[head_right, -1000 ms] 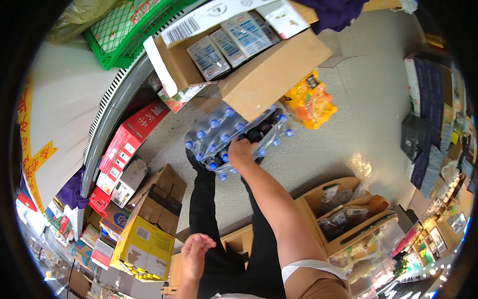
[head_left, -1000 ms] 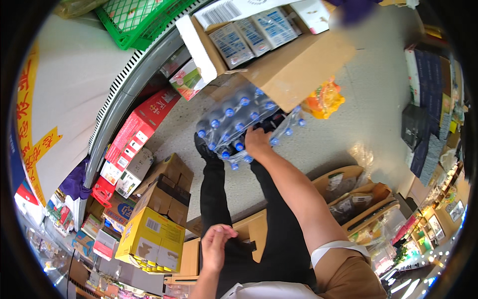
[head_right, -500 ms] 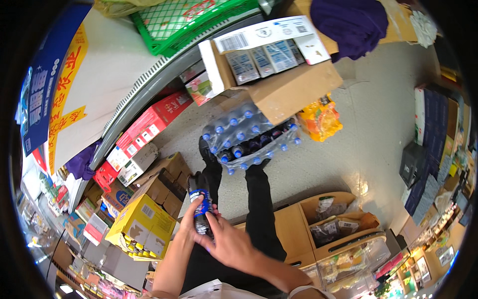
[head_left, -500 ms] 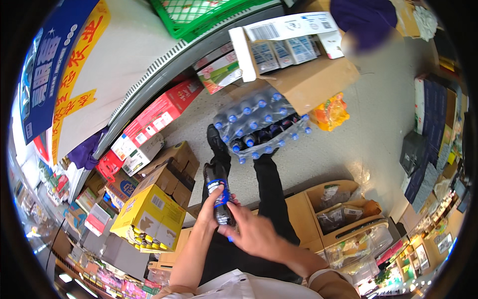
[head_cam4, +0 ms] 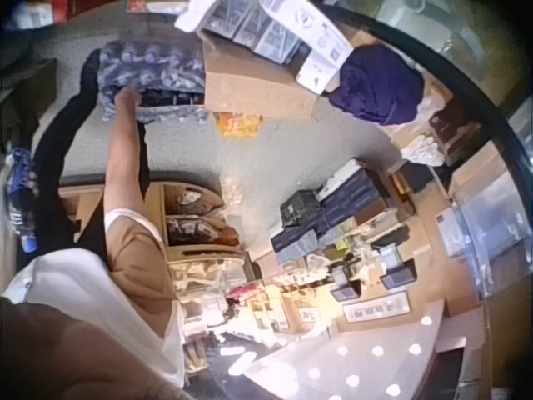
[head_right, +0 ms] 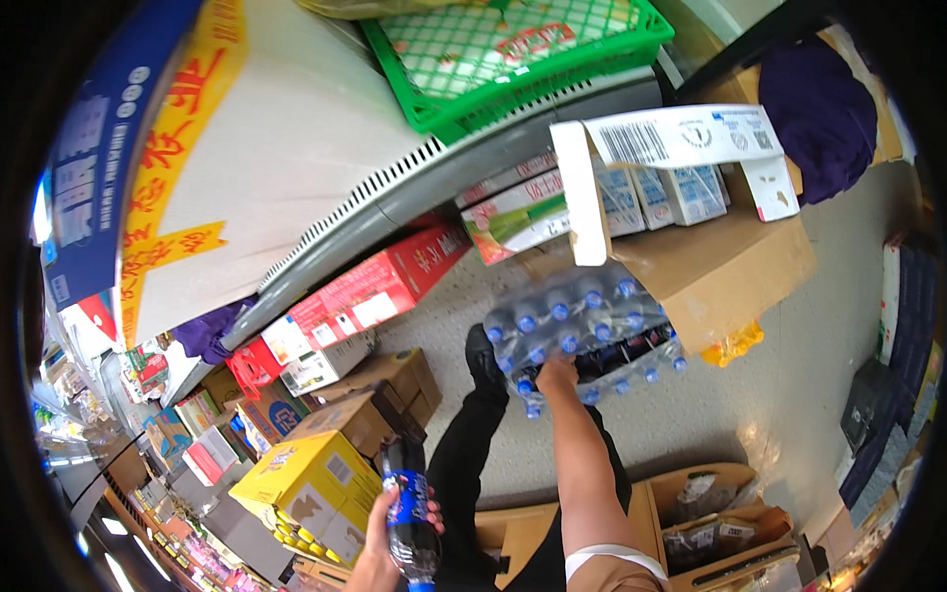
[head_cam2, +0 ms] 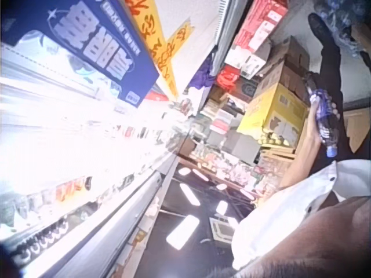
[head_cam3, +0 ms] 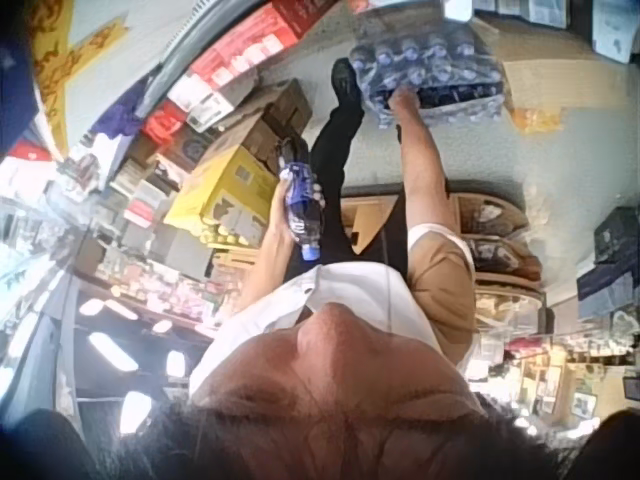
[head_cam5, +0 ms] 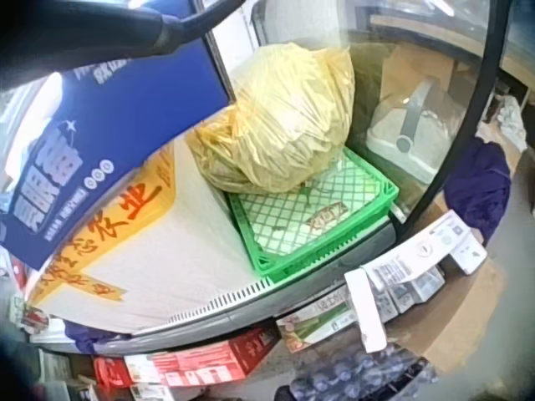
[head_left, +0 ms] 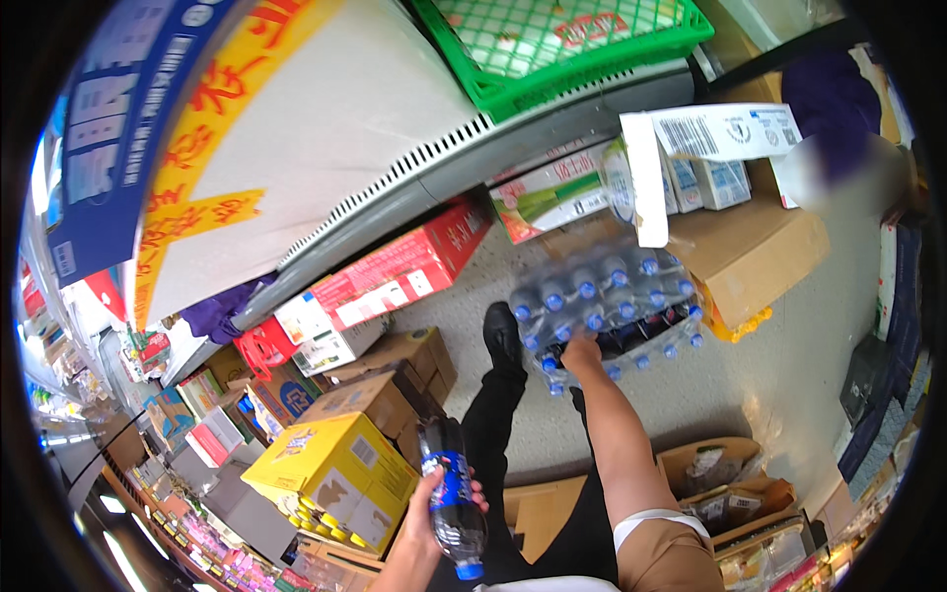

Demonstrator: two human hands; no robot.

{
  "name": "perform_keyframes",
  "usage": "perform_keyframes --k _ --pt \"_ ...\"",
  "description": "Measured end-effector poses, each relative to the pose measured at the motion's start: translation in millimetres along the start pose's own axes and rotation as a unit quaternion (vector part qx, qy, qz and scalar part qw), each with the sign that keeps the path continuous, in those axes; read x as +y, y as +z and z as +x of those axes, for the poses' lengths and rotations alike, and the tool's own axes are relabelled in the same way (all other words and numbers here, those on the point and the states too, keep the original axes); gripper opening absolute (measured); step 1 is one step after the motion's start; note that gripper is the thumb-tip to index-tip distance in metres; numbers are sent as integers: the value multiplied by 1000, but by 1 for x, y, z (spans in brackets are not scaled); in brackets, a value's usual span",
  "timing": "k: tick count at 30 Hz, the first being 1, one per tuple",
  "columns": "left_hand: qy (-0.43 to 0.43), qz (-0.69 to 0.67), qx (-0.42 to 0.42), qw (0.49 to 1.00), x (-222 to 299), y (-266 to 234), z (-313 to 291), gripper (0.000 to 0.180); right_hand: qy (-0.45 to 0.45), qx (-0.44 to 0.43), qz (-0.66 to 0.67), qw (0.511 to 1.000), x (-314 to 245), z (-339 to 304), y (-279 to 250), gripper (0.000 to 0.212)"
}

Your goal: The person organizes drink bottles on supermarket shelves by moving soda bottles from the floor and lower bins onto a refrigerated display shelf, aligning them with other bottles.

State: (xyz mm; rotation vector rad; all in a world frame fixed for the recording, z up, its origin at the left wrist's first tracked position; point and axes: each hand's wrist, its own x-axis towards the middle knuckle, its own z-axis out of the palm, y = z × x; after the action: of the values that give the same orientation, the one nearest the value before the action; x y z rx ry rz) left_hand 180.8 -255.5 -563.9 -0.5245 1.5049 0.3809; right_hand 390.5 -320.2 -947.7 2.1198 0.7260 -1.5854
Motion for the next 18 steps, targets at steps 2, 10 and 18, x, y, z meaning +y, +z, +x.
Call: perform_keyframes --k 2,10,18 --pt "-10 2 -41 999 -3 0 -4 53 23 40 40 998 20 13 19 83" --pt "-26 -96 -168 981 1 -16 -43 51 -104 89 -38 990 -2 -160 -109 60" --pt "-46 -55 -299 952 11 -24 -94 47 -265 145 131 944 68 -395 -149 82"
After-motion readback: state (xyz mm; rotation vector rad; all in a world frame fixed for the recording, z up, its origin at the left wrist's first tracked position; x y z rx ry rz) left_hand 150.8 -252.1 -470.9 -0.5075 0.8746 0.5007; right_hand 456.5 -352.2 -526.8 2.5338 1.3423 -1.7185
